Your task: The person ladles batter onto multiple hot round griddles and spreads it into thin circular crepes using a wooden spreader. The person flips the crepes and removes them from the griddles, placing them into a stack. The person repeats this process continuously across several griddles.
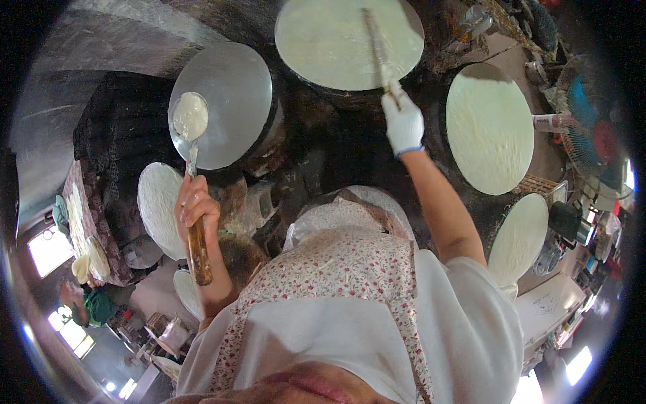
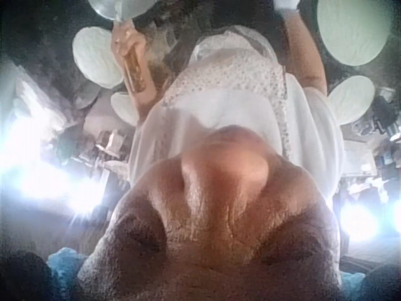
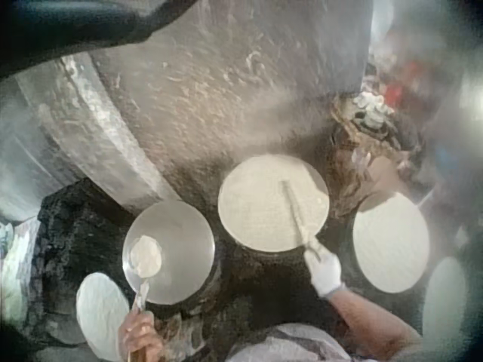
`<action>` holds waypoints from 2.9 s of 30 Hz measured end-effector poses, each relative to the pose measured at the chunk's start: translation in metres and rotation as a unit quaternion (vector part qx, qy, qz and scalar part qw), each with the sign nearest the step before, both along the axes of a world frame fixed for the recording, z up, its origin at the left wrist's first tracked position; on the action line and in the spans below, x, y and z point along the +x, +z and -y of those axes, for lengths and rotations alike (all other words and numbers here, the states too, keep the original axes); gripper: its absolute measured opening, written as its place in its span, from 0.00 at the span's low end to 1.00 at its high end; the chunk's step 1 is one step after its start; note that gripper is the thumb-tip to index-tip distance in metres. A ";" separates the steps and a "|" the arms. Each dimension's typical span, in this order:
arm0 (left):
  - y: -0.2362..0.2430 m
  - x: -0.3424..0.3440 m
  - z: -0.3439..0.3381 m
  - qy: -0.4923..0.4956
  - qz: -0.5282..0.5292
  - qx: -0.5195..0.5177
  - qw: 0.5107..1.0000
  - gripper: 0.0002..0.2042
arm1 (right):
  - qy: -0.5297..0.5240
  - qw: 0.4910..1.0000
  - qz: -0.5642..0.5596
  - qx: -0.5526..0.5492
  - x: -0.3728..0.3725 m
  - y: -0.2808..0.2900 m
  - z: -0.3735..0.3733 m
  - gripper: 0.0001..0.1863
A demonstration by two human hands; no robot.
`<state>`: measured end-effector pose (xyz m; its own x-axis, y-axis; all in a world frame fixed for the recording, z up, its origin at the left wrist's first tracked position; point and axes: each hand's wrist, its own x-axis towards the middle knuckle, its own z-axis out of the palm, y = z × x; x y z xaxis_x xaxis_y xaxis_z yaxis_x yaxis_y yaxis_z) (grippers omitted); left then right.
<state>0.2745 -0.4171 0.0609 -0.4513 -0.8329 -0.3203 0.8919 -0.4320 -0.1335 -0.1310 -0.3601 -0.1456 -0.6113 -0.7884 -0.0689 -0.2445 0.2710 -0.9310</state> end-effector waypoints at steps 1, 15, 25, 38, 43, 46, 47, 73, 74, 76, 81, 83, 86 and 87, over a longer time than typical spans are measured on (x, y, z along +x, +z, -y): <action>-0.003 0.005 0.003 0.003 0.006 0.008 1.000 0.20 | -0.004 0.996 -0.066 0.052 -0.020 -0.003 0.009 0.24; -0.062 0.023 0.090 -0.180 0.222 -0.064 0.956 0.22 | 0.060 0.994 0.079 0.049 0.099 0.033 -0.008 0.25; -0.174 -0.054 0.107 -0.076 0.862 -0.330 0.378 0.25 | 0.101 0.966 0.159 0.177 0.175 0.061 0.020 0.36; -0.176 0.084 0.187 0.045 0.945 -0.210 0.245 0.29 | 0.167 0.967 -0.114 0.156 0.271 0.031 0.106 0.30; -0.119 0.124 0.067 0.016 0.838 -0.194 0.510 0.26 | 0.083 0.994 -0.068 0.034 0.236 0.012 0.062 0.28; -0.123 0.124 0.005 0.008 0.802 -0.243 0.546 0.26 | 0.130 0.971 -0.161 0.117 0.275 0.025 0.081 0.30; -0.121 0.121 -0.006 0.000 0.780 -0.247 0.574 0.25 | 0.161 0.955 -0.110 0.222 0.287 0.047 0.104 0.30; -0.087 0.170 -0.105 0.010 0.773 -0.286 0.566 0.26 | 0.224 0.928 -0.261 0.144 0.265 0.057 0.149 0.24; -0.085 0.171 -0.105 0.010 0.780 -0.282 0.559 0.26 | 0.180 0.964 -0.152 0.126 0.249 0.048 0.144 0.25; -0.084 0.161 -0.099 0.014 0.789 -0.286 0.543 0.26 | 0.251 0.901 -0.331 0.128 0.249 0.016 0.148 0.25; -0.094 0.144 -0.105 0.043 0.774 -0.281 0.567 0.26 | 0.279 0.900 -0.329 0.069 0.279 0.032 0.169 0.23; -0.091 0.142 -0.114 0.055 0.785 -0.267 0.557 0.27 | 0.313 0.893 -0.303 0.110 0.247 0.052 0.159 0.24; -0.080 0.128 -0.117 0.032 0.809 -0.225 0.542 0.27 | 0.336 0.854 -0.356 0.178 0.242 0.045 0.172 0.23; -0.084 0.120 -0.112 0.032 0.801 -0.231 0.552 0.27 | 0.289 0.900 -0.313 0.092 0.258 0.045 0.165 0.22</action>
<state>0.3946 -0.3047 -0.0227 0.1380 -0.9903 -0.0128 -0.2784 -0.0512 0.9591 0.1271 -0.5250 -0.1007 -0.0665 -0.9977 -0.0156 -0.8551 0.0650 -0.5144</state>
